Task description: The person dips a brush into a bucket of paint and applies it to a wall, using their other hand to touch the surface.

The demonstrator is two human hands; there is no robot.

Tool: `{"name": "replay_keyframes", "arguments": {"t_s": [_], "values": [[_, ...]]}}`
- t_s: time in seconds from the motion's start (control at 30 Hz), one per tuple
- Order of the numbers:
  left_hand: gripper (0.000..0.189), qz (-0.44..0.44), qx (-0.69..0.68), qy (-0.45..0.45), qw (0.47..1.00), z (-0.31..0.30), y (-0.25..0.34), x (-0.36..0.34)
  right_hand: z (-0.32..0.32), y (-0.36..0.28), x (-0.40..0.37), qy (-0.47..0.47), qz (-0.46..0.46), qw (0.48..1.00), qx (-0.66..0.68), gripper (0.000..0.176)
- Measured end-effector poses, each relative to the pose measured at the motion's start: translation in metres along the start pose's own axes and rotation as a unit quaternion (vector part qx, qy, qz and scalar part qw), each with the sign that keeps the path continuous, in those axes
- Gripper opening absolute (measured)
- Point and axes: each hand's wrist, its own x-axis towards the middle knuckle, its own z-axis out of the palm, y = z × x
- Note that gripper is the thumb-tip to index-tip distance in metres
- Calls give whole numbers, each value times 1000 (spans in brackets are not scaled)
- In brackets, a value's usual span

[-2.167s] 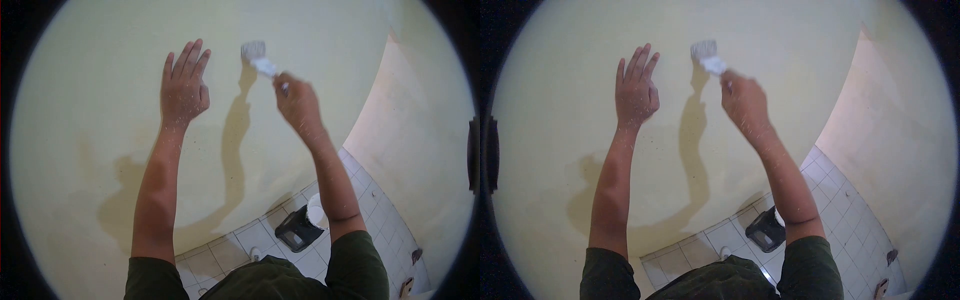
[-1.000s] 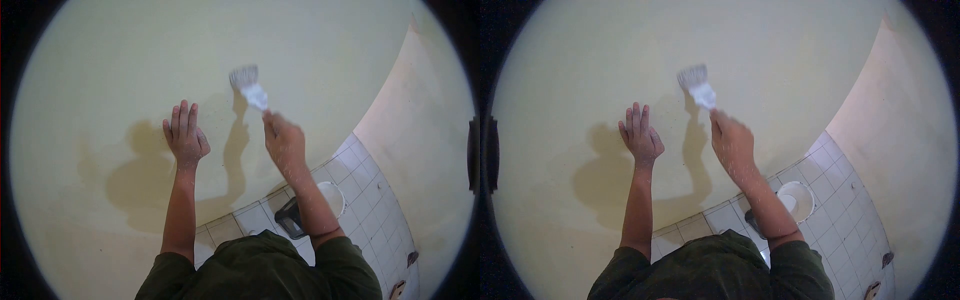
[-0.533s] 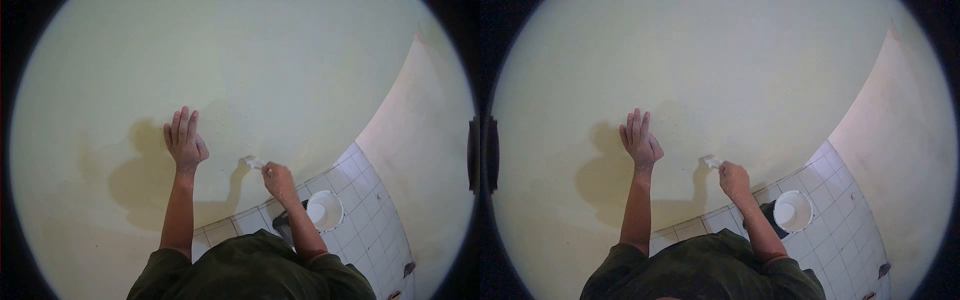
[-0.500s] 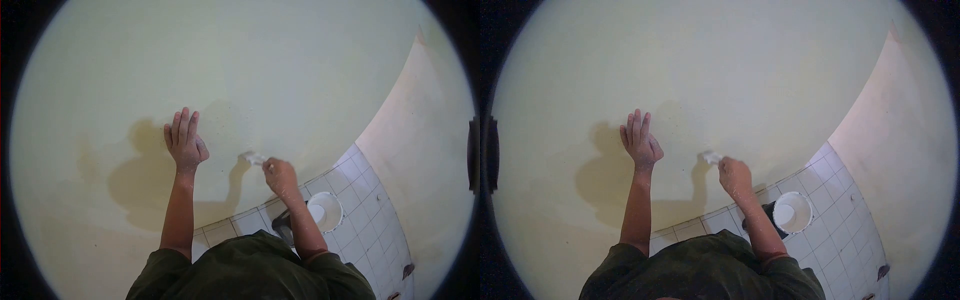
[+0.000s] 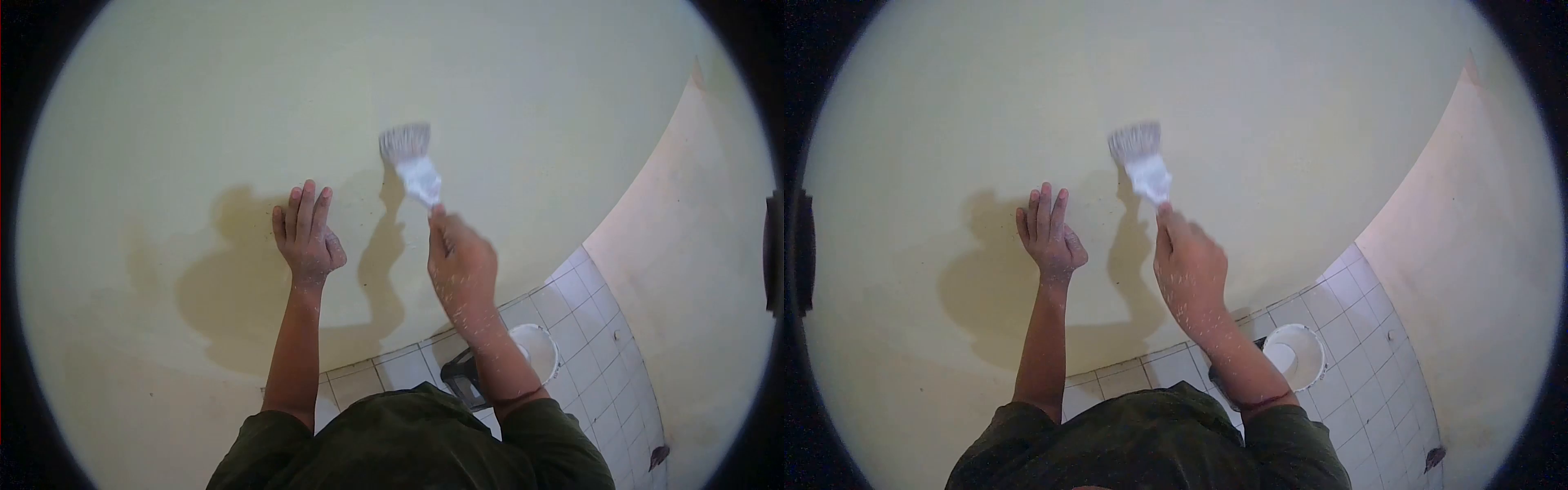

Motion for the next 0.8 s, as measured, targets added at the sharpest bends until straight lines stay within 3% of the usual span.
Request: {"name": "replay_keyframes", "arguments": {"t_s": [0.17,0.23,0.37,0.6,0.8], "values": [[61,-11,9,7,1000,5,0,-5,39,55,-100,-218,158,961,-59,10],[61,-11,11,2,1000,5,1,-5,69,101,-140,-230,165,958,-38,10],[61,-8,6,3,1000,4,1,-4,66,112,-143,-231,186,954,-40,11],[60,-8,6,2,1000,3,2,-4,-14,23,-20,-100,128,987,15,16],[61,-3,6,8,1000,4,1,-5,-37,-24,33,110,56,976,180,10]]}}
